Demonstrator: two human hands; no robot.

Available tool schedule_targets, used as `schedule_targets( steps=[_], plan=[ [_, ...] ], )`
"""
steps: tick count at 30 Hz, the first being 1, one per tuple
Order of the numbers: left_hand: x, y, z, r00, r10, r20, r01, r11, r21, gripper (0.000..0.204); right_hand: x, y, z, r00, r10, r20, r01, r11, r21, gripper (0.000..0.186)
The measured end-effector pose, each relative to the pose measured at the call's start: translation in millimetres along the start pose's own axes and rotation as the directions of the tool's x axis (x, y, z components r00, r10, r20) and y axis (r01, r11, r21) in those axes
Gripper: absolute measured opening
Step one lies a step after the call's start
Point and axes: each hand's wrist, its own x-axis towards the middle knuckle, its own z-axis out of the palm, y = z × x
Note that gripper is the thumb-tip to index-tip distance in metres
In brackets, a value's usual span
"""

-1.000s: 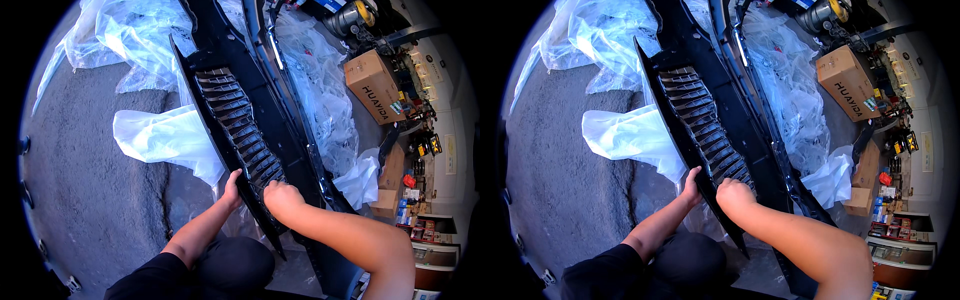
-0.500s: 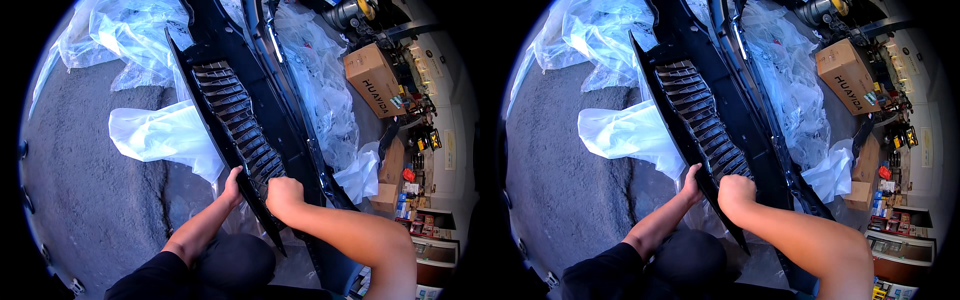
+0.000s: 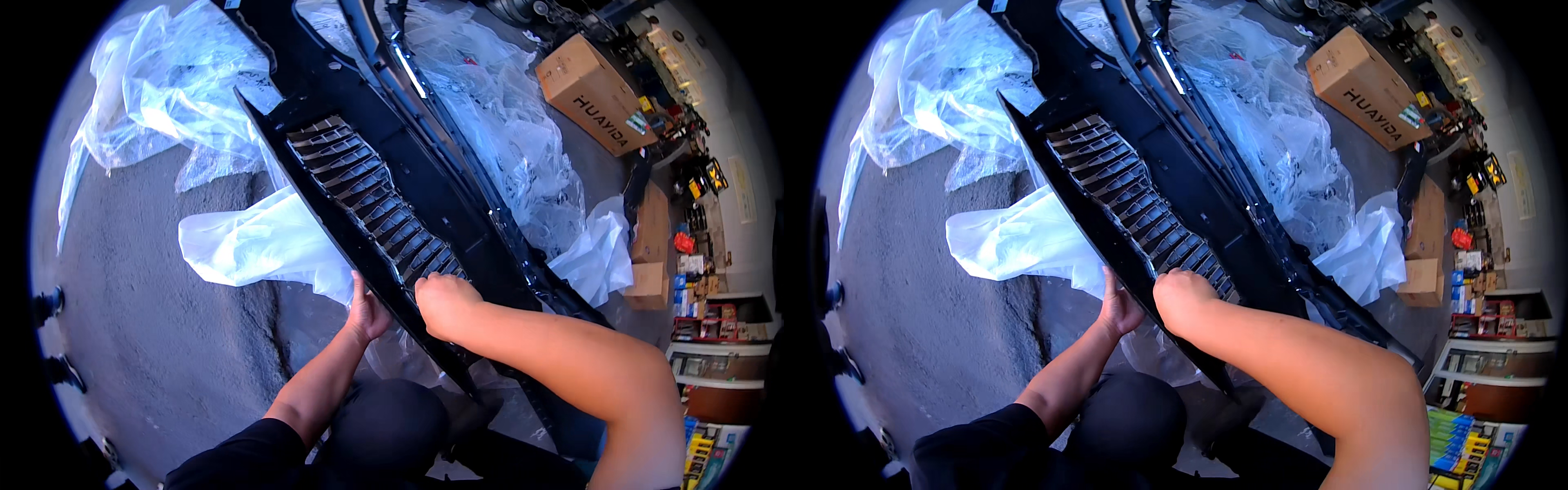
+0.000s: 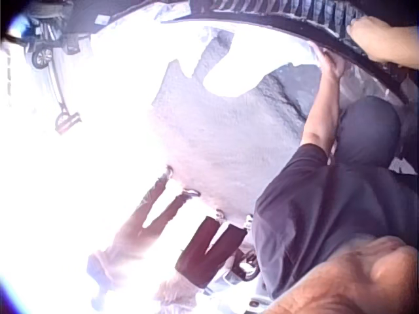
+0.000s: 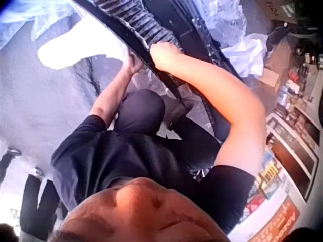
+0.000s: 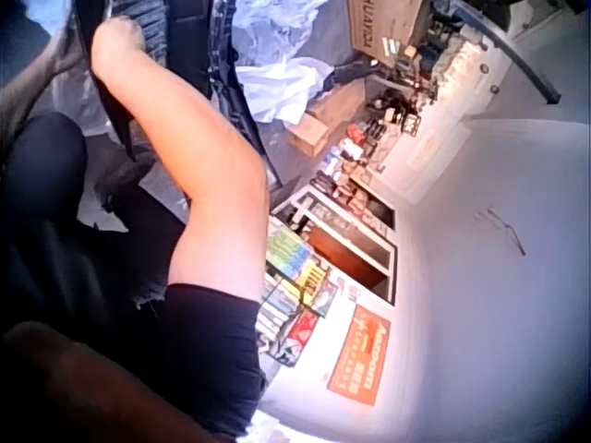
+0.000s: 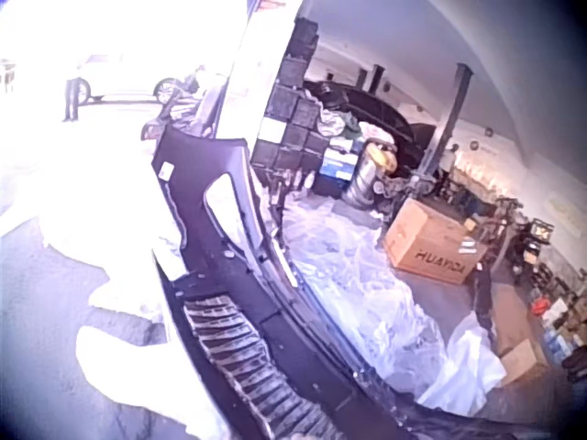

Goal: The person uses a prying tool to release clips on a chrome-style grille, separating it from a black vehicle bumper.

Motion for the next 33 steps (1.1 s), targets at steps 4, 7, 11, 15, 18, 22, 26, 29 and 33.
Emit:
schedule_targets(
  steps=[4,7,11,15,18,22,26,29,33],
  plan=[
    [11.6,-4.2,-44.2,0.989,-0.072,-0.131,0.056,0.991,-0.123,0.112,0.8,17.6,13.2,0.992,-0.124,0.015,0.123,0.991,0.046,0.020],
    [19.2,10.9,-26.8,0.978,-0.199,-0.068,0.209,0.956,0.208,0.080,6.3,13.5,20.8,0.976,-0.209,-0.065,0.212,0.976,0.041,0.024],
    [23.2,2.7,-30.4,0.970,-0.243,0.032,0.239,0.966,0.094,0.080,15.4,13.6,48.1,0.984,0.005,-0.179,0.035,0.974,0.223,0.022],
    [22.4,7.6,-25.5,0.968,-0.205,-0.146,0.235,0.945,0.228,0.082,40.4,0.9,81.6,0.999,-0.048,-0.005,0.048,0.995,0.089,0.028],
    [26.3,22.6,-14.0,0.951,-0.176,-0.256,0.258,0.906,0.336,0.086,40.0,2.9,72.1,0.985,-0.170,0.036,0.170,0.986,0.002,0.030],
    [17.9,60.0,-1.8,0.915,-0.164,-0.369,0.328,0.835,0.441,0.091,51.2,-0.7,69.1,0.967,-0.223,0.122,0.240,0.959,-0.151,0.032],
    [-7.7,79.8,7.2,0.895,-0.207,-0.395,0.393,0.784,0.481,0.098,41.5,14.1,85.5,0.852,-0.456,-0.255,0.424,0.889,-0.173,0.017],
    [-28.3,20.9,20.2,0.911,0.008,-0.413,0.156,0.919,0.362,0.111,-0.1,33.3,47.3,0.950,-0.241,-0.198,0.269,0.955,0.128,0.027],
    [-26.5,-57.2,-38.2,0.941,0.168,-0.295,-0.146,0.985,0.094,0.114,-1.5,40.0,58.2,0.964,-0.205,-0.170,0.220,0.973,0.074,0.042]
  ],
)
